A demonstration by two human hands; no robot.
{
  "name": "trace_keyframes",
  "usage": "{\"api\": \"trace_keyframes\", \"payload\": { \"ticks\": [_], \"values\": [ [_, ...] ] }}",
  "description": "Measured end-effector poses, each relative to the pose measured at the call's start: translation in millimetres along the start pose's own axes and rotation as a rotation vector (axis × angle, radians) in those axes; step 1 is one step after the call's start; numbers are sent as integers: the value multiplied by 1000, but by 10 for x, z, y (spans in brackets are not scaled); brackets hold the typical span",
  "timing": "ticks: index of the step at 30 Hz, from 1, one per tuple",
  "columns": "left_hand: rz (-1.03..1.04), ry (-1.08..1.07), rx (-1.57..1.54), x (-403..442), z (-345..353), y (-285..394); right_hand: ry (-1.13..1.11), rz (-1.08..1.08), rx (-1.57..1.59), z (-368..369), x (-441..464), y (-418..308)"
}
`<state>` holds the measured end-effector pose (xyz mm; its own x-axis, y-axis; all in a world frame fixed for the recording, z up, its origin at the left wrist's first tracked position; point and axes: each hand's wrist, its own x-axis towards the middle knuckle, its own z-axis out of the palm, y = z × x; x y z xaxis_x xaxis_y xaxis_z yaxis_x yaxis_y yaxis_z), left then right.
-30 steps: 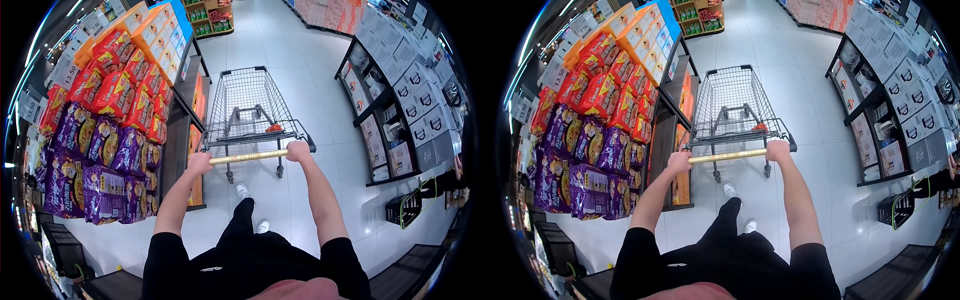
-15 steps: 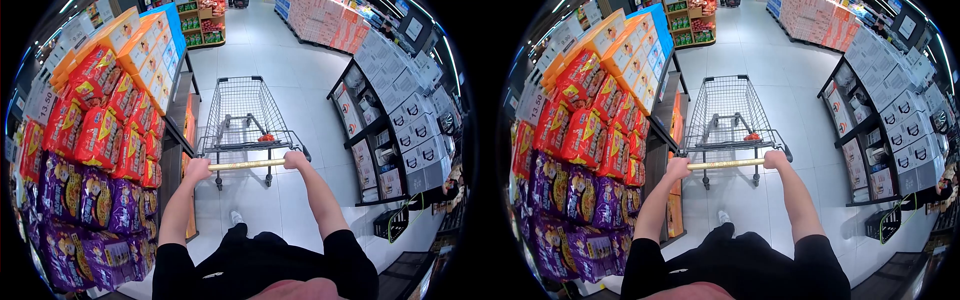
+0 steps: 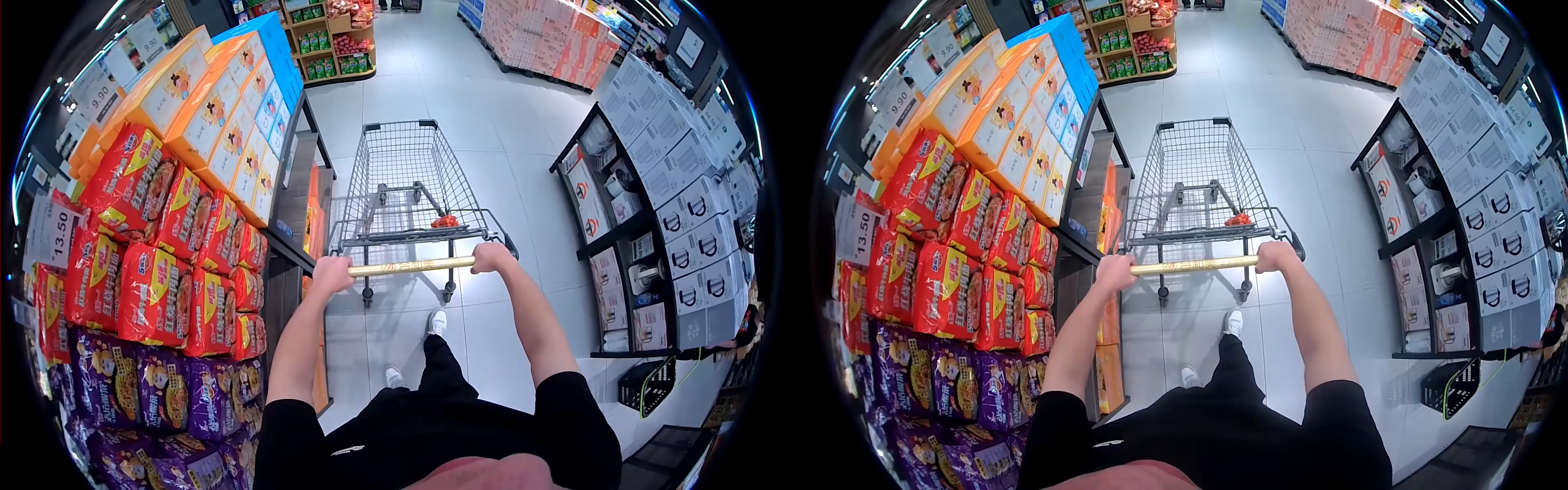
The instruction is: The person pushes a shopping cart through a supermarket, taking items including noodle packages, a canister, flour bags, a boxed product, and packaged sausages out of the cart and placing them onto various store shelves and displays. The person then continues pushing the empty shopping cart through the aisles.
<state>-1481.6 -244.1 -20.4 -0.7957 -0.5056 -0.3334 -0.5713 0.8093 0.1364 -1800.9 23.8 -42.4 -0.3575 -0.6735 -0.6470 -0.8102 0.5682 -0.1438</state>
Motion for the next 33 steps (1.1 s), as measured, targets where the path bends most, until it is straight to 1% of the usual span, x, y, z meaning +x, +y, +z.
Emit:
{"api": "trace_keyframes", "payload": {
  "ticks": [2,7,9,11,13,15,21,28,33],
  "values": [
    [-14,5,7,219,-39,-26,-27,-4,-3,-159,199,68],
    [-29,78,7,777,-112,-49,35,-52,-7,-493,704,272],
    [-41,55,27,964,-134,-50,51,-84,-13,-605,896,343],
    [-96,65,29,1164,-172,-65,49,-94,-10,-757,1100,413],
    [-83,71,29,1306,-177,-29,24,-93,-7,-776,1254,492],
    [-92,86,21,1442,-206,-46,69,-130,-25,-890,1404,541],
    [-100,110,19,1893,-314,-123,72,-181,-45,-1243,1809,631],
    [-125,73,92,2586,-521,-378,100,-188,-41,-1655,2454,650],
    [-106,98,28,3222,-697,-671,102,-174,-30,-2002,3040,615]
  ]
}}
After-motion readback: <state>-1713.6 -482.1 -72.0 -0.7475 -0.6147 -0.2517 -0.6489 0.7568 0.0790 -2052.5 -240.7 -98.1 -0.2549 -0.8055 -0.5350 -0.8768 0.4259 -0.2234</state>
